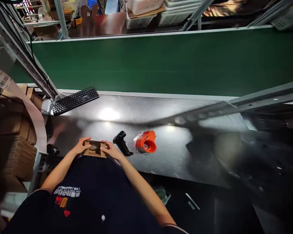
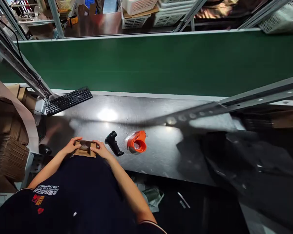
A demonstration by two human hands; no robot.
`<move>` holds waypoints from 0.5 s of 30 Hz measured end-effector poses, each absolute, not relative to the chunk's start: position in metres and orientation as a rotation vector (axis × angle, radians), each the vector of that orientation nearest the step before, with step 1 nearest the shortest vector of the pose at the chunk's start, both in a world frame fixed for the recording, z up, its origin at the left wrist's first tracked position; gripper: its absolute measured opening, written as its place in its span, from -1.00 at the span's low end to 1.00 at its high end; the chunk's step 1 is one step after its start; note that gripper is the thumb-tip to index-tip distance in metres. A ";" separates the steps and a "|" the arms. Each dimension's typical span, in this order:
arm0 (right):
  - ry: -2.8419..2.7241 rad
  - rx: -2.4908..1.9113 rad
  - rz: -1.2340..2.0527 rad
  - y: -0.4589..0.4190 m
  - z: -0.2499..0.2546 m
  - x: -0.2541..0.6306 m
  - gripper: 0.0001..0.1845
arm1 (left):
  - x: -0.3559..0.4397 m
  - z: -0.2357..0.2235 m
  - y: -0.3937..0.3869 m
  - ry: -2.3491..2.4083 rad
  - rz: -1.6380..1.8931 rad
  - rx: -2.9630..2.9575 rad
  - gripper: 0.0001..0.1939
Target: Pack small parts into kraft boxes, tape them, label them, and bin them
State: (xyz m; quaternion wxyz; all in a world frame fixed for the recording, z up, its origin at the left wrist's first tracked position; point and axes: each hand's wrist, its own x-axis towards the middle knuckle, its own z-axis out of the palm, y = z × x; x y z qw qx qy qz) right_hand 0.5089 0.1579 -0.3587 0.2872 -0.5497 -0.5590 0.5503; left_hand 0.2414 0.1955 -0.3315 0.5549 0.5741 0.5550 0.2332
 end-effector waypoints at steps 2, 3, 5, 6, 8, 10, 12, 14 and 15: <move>-1.581 -1.582 1.393 0.164 -0.358 0.503 -0.43 | 0.253 -0.337 0.197 1.470 0.522 1.511 -0.49; -1.613 -1.652 1.367 0.165 -0.356 0.502 -0.42 | 0.256 -0.338 0.197 1.511 0.511 1.557 -0.51; -1.700 -1.735 1.242 0.163 -0.354 0.502 -0.33 | 0.256 -0.337 0.195 1.498 0.515 1.602 -0.43; -1.746 -1.711 1.164 0.160 -0.353 0.503 -0.27 | 0.252 -0.335 0.193 1.462 0.535 1.623 -0.37; -1.843 -1.564 1.012 0.154 -0.351 0.508 -0.22 | 0.238 -0.330 0.187 1.341 0.574 1.716 -0.34; -1.957 -1.386 0.930 0.149 -0.350 0.515 -0.34 | 0.221 -0.324 0.182 1.195 0.567 1.865 -0.46; -2.075 -1.241 0.937 0.147 -0.346 0.526 -0.49 | 0.204 -0.317 0.179 1.076 0.472 2.019 -0.57; -2.196 -1.096 0.973 0.150 -0.339 0.539 -0.52 | 0.191 -0.310 0.180 1.010 0.355 2.138 -0.54; -2.260 -1.022 0.990 0.152 -0.334 0.545 -0.50 | 0.187 -0.306 0.181 0.987 0.300 2.184 -0.50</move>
